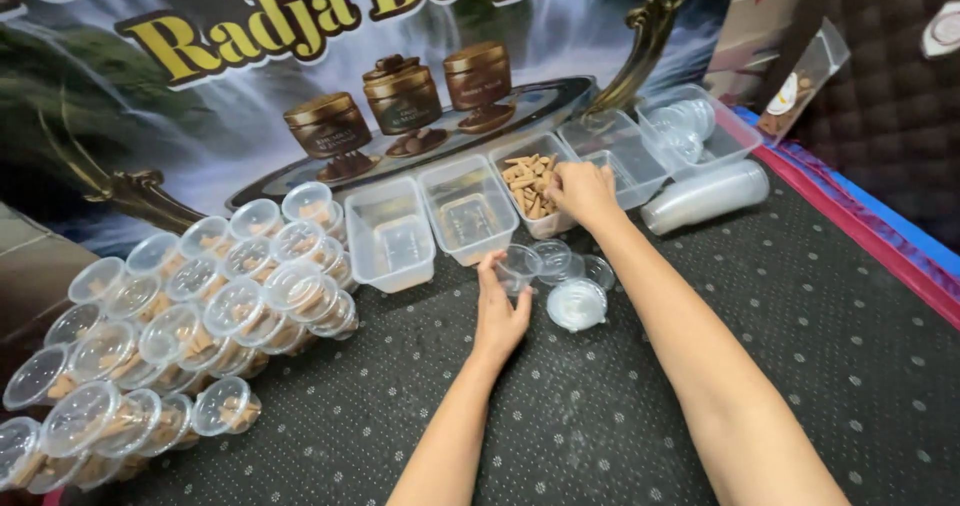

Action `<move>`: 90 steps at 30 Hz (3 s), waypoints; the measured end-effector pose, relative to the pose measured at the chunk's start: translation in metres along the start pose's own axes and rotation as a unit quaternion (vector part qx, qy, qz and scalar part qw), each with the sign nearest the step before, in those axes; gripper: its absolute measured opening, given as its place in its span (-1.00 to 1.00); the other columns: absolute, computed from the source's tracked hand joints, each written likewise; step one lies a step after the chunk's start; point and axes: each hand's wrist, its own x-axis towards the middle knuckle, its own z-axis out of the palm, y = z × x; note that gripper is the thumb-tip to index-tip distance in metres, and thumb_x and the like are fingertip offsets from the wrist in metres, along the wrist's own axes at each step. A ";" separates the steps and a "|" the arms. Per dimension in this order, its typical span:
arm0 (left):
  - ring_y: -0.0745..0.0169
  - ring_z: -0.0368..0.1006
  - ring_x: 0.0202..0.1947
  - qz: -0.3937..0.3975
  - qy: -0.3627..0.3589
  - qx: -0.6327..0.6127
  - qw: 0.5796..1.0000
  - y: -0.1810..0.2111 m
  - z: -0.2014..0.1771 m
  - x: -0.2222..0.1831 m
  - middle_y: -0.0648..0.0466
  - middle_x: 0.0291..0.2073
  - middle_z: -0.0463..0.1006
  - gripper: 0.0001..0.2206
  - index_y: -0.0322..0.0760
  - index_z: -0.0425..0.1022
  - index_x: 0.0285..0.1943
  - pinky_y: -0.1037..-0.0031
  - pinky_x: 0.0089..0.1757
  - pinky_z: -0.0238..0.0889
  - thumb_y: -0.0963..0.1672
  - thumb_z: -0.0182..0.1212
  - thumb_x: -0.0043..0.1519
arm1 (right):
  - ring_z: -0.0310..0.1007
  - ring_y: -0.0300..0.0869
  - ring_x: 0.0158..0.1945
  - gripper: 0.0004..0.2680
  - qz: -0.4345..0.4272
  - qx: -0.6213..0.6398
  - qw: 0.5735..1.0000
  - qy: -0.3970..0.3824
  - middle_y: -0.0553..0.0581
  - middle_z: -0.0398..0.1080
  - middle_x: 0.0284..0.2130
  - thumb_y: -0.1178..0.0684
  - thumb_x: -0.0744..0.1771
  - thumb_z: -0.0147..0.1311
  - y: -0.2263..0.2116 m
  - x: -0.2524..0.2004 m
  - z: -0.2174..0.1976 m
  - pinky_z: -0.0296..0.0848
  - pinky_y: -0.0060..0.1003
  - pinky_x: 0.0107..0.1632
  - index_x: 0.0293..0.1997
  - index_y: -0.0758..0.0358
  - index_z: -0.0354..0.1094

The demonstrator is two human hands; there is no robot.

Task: Filling small plastic containers with incense cones and sealing them with lids.

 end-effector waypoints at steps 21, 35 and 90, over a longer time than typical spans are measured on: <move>-0.35 0.15 0.32 -0.025 -0.032 -0.077 0.996 0.016 -0.004 -0.001 -0.25 0.24 0.19 -0.34 -0.26 -0.12 0.37 0.08 0.22 0.27 -0.26 0.23 0.17 | 0.59 0.14 -0.06 -0.94 -0.114 0.139 0.970 -0.165 0.26 0.61 -0.26 0.16 0.29 0.20 -0.076 -0.093 -0.081 0.49 -0.01 0.05 -0.24 0.21 0.57; -0.33 0.23 0.30 -0.048 -0.078 -0.075 0.993 0.019 -0.010 -0.001 -0.21 0.24 0.28 -0.30 -0.23 -0.10 0.42 0.03 0.20 0.29 -0.27 0.27 0.16 | 0.59 0.05 -0.07 -0.95 -0.140 0.008 0.966 -0.219 0.07 0.60 -0.30 0.01 0.26 0.21 -0.066 -0.091 -0.022 0.55 -0.04 -0.01 -0.29 -0.02 0.56; -0.16 0.21 0.34 -0.058 -0.056 -0.251 0.965 0.016 -0.015 0.003 -0.20 0.35 0.22 -0.18 -0.16 -0.12 0.54 0.20 0.23 0.27 -0.31 0.29 0.12 | 0.62 0.04 -0.20 -0.98 -0.161 0.268 0.936 -0.161 0.11 0.61 -0.40 0.08 0.30 0.24 -0.074 -0.083 -0.083 0.50 -0.08 -0.04 -0.29 0.11 0.55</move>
